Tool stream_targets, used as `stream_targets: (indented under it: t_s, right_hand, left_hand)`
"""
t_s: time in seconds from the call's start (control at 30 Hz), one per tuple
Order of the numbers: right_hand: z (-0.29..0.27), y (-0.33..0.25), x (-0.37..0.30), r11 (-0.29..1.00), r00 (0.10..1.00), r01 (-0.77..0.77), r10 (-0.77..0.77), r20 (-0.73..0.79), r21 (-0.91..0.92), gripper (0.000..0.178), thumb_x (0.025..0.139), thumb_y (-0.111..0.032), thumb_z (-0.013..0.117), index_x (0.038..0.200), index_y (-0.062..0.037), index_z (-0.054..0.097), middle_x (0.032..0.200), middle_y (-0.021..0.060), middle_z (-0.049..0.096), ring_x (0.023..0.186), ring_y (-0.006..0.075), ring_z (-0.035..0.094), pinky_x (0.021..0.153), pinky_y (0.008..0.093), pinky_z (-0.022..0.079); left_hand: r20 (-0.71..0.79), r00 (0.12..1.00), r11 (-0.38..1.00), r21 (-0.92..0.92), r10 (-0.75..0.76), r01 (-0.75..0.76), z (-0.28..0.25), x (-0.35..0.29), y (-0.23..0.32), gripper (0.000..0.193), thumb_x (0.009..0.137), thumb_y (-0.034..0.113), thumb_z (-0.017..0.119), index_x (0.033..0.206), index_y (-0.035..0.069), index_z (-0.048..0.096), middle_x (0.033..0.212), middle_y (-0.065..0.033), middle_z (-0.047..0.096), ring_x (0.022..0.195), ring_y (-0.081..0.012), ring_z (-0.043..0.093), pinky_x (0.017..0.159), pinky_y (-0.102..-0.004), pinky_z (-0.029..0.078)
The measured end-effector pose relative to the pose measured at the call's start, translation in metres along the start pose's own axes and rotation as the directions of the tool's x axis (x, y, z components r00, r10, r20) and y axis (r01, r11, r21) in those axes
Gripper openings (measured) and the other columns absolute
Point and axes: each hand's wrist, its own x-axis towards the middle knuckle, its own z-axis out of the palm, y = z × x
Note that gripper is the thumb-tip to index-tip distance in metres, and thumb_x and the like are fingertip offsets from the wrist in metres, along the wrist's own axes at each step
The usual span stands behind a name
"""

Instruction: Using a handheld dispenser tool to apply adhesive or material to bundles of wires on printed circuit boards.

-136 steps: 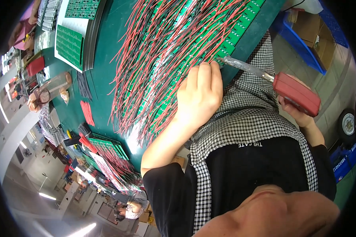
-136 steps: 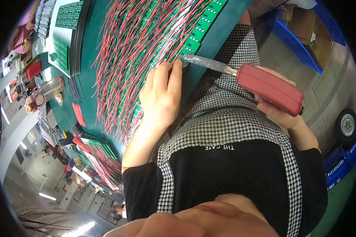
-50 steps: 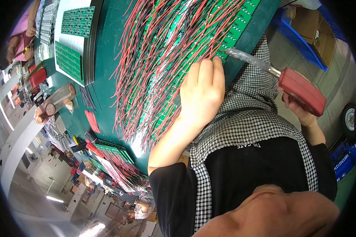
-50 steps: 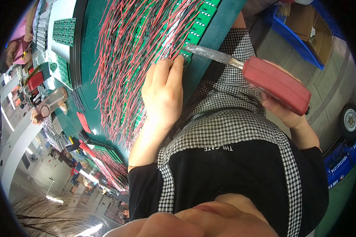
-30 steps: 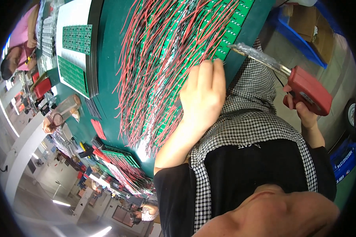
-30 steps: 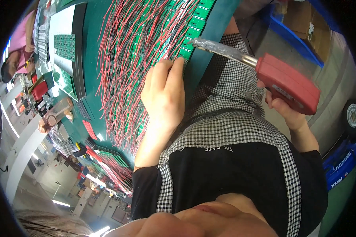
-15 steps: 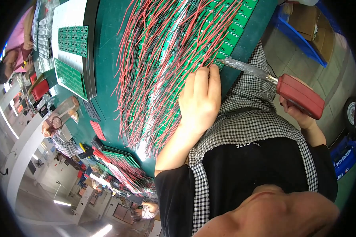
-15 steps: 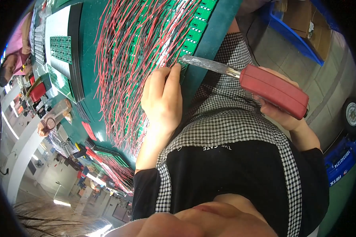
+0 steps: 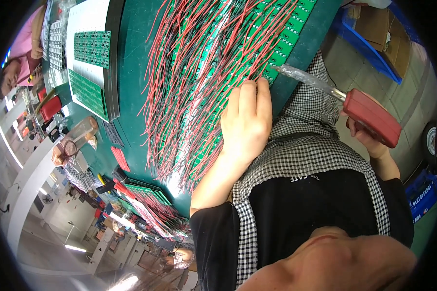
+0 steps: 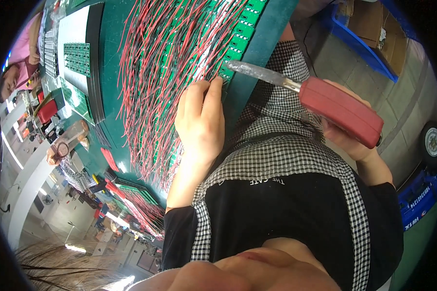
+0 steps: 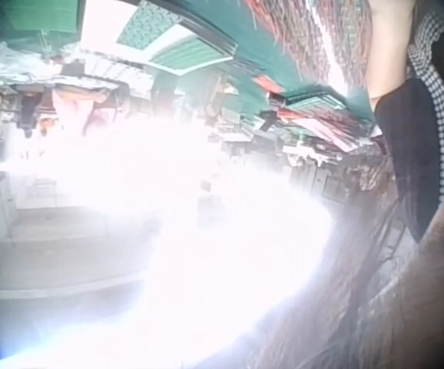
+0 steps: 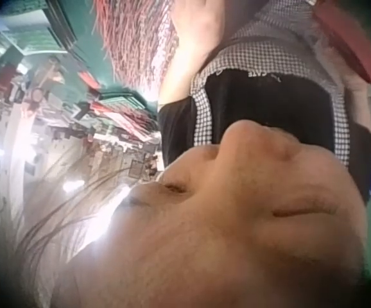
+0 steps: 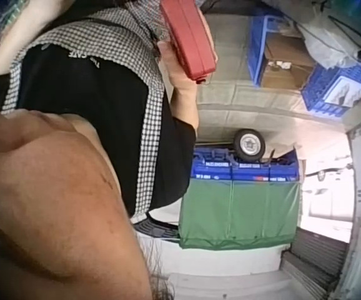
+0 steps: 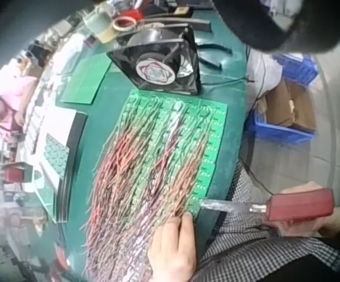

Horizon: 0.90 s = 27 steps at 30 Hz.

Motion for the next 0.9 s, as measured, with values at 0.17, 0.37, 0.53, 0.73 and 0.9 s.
stream_targets:
  t_s: [0.17,0.37,0.53,0.73,0.9]
  right_hand:
    - [0.006,-0.002,0.000,0.972,0.997,-0.052,0.065,-0.048,0.229,0.064,0.067,-0.019,0.068,0.119,0.0048,0.039,0.109,0.0121,0.052,0.089,0.0137,0.055,0.070,0.0203,0.044]
    - [0.005,-0.005,0.009,0.992,0.999,-0.034,0.031,0.029,0.122,0.064,0.065,-0.018,0.069,0.118,0.0048,0.042,0.103,0.0106,0.056,0.077,0.0079,0.054,0.066,0.0181,0.042]
    - [0.005,-0.011,0.007,0.987,0.998,0.051,-0.047,0.033,-0.154,0.063,0.062,-0.018,0.071,0.115,0.0044,0.046,0.103,0.0098,0.057,0.071,0.0061,0.051,0.064,0.0187,0.041]
    - [0.011,-0.009,0.001,0.971,0.999,0.006,0.001,-0.032,0.237,0.058,0.069,-0.016,0.067,0.118,0.0025,0.043,0.100,0.0114,0.057,0.066,0.0068,0.047,0.060,0.0188,0.039]
    - [0.003,0.014,-0.003,0.954,1.000,0.026,-0.027,-0.002,0.299,0.043,0.076,-0.014,0.061,0.111,0.0029,0.045,0.097,0.0122,0.054,0.063,0.0075,0.044,0.055,0.0196,0.037]
  left_hand:
    - [0.004,1.000,1.000,0.000,0.000,0.000,-0.001,0.000,-0.001,0.027,0.065,-0.003,0.055,0.091,0.000,0.058,0.080,-0.0091,0.052,0.071,-0.0230,0.053,0.062,-0.0316,0.045]
    - [-0.020,1.000,1.000,0.021,0.007,-0.006,0.000,-0.002,-0.001,0.026,0.065,-0.003,0.055,0.090,0.000,0.058,0.080,-0.0090,0.052,0.070,-0.0229,0.053,0.061,-0.0313,0.045]
    - [-0.031,0.999,1.000,0.023,0.018,-0.017,0.001,0.000,0.001,0.025,0.065,-0.003,0.055,0.090,0.000,0.058,0.079,-0.0091,0.052,0.070,-0.0227,0.053,0.061,-0.0311,0.045]
    - [-0.034,0.999,1.000,-0.003,0.023,-0.023,0.002,0.004,0.000,0.025,0.065,-0.002,0.055,0.090,0.000,0.058,0.079,-0.0088,0.051,0.069,-0.0227,0.052,0.061,-0.0311,0.045]
    - [0.002,1.000,0.997,0.076,-0.004,0.004,-0.001,-0.003,0.000,0.025,0.065,-0.002,0.055,0.090,0.001,0.058,0.080,-0.0085,0.052,0.070,-0.0228,0.052,0.061,-0.0314,0.045]
